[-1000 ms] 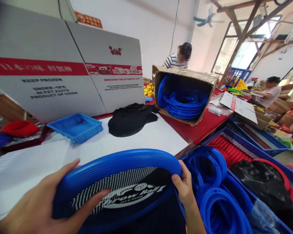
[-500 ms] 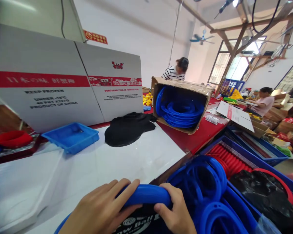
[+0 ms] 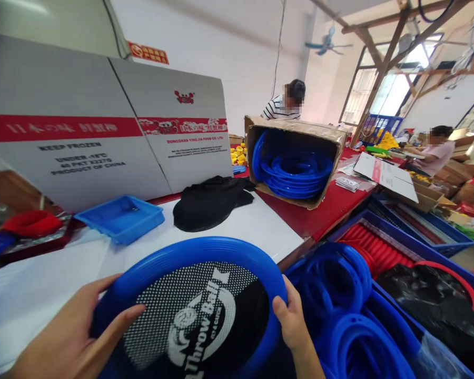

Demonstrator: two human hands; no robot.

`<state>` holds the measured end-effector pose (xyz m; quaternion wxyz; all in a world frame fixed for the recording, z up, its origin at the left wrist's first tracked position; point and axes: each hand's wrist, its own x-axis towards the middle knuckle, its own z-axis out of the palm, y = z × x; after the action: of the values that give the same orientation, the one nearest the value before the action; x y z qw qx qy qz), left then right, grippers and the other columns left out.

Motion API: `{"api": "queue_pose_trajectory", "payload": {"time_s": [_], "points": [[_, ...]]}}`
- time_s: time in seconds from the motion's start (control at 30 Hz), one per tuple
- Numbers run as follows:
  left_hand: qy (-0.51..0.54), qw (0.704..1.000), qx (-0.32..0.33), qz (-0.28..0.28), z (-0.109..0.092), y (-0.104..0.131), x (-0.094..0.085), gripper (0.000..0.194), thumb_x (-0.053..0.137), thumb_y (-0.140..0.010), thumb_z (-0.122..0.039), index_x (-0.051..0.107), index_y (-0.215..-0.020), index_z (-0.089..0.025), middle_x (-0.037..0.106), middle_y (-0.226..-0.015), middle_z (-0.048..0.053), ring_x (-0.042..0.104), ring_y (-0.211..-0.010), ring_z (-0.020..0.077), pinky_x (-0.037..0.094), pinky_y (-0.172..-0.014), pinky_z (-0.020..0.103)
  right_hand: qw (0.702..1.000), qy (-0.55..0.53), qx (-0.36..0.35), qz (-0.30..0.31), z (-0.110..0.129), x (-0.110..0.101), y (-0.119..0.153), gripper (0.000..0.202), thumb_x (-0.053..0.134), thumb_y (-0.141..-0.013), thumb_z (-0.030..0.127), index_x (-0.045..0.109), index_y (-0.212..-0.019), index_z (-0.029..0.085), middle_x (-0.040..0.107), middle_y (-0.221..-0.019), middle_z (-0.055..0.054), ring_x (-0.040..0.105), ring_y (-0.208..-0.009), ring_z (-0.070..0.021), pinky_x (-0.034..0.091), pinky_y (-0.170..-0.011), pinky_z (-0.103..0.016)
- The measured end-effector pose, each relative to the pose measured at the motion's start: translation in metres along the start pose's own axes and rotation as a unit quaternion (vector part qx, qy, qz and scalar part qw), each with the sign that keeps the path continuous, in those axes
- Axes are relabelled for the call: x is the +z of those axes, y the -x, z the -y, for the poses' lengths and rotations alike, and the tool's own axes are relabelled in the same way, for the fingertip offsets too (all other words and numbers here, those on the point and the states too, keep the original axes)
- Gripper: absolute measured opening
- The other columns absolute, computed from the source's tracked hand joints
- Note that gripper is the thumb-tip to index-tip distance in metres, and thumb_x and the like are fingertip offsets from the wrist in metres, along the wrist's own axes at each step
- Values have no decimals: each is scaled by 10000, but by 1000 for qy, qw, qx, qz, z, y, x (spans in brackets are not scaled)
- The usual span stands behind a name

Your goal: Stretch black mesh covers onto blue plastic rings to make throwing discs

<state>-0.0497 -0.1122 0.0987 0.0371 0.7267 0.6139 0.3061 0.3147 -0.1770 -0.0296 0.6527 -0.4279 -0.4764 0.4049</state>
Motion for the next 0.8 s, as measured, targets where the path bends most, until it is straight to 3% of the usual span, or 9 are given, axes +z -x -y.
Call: {"api": "queue_pose_trajectory", "payload": {"time_s": [0.07, 0.13, 0.2, 0.3, 0.43, 0.6, 0.7, 0.77, 0.8], "points": [[15, 1000, 22, 11, -12, -6, -1, 668, 461, -992, -823, 567, -1370, -283, 644, -1496, 89, 738, -1190, 338, 636, -904, 424, 1000, 16, -1, 0, 2, 1, 4, 604, 651, -987, 647, 691, -1408, 215, 761, -1135, -107, 725, -966, -280, 621, -897, -418], [47, 997, 56, 36, -22, -12, -3, 701, 453, -984, -843, 587, -1377, -279, 676, -1459, 82, 752, -1134, 305, 618, -883, 383, 998, 62, -9, 20, 9, 1, 7, 610, 702, -944, 654, 717, -1338, 189, 738, -1055, -90, 686, -902, -255, 596, -845, -382], [45, 995, 63, 64, -29, -14, -4, 671, 441, -994, -840, 629, -1307, -277, 783, -1144, 35, 759, -881, 246, 580, -785, 338, 994, 98, -14, 39, 19, 0, 9, 597, 726, -919, 657, 732, -1282, 183, 715, -1002, -68, 648, -861, -227, 562, -805, -346], [-5, 996, 61, 63, -33, -12, 2, 604, 443, -1003, -823, 670, -1064, -267, 678, -687, -41, 631, -583, 192, 490, -661, 298, 992, 112, -8, 54, 33, 1, 11, 580, 712, -916, 667, 735, -1235, 183, 676, -917, -38, 590, -783, -189, 517, -737, -312], [-47, 997, 44, 34, -31, -3, 21, 497, 486, -1022, -725, 673, -997, -265, 682, -683, -36, 697, -687, 224, 437, -643, 282, 989, 136, 5, 56, 40, 2, 14, 539, 694, -928, 652, 732, -1192, 184, 647, -878, -32, 558, -756, -182, 497, -690, -302], [-54, 996, 10, 71, -28, 6, 38, 433, 509, -1034, -656, 667, -1017, -253, 640, -609, -30, 652, -635, 233, 414, -642, 310, 988, 141, 34, 47, 34, 1, 21, 482, 687, -961, 599, 716, -1207, 187, 626, -848, -16, 543, -744, -166, 480, -665, -279], [-42, 995, 13, 92, -32, 5, 37, 482, 478, -1055, -686, 649, -1098, -238, 741, -804, 14, 722, -766, 265, 494, -687, 347, 990, 121, 51, 49, 32, 0, 21, 446, 697, -970, 571, 695, -1216, 199, 619, -881, -3, 536, -759, -150, 470, -693, -271], [-31, 994, 77, 78, -40, 2, 34, 571, 424, -1073, -706, 621, -1256, -202, 772, -1165, 111, 749, -1057, 325, 567, -854, 413, 989, 118, 63, 63, 33, 2, 19, 451, 701, -972, 571, 683, -1236, 206, 624, -900, 1, 542, -764, -146, 473, -709, -271], [-31, 989, 131, 64, -45, 0, 33, 624, 409, -1078, -710, 591, -1357, -183, 718, -1342, 161, 707, -1214, 361, 560, -966, 459, 988, 119, 70, 76, 35, 4, 19, 471, 714, -964, 571, 674, -1265, 212, 639, -927, -2, 562, -781, -150, 482, -720, -273]]}}
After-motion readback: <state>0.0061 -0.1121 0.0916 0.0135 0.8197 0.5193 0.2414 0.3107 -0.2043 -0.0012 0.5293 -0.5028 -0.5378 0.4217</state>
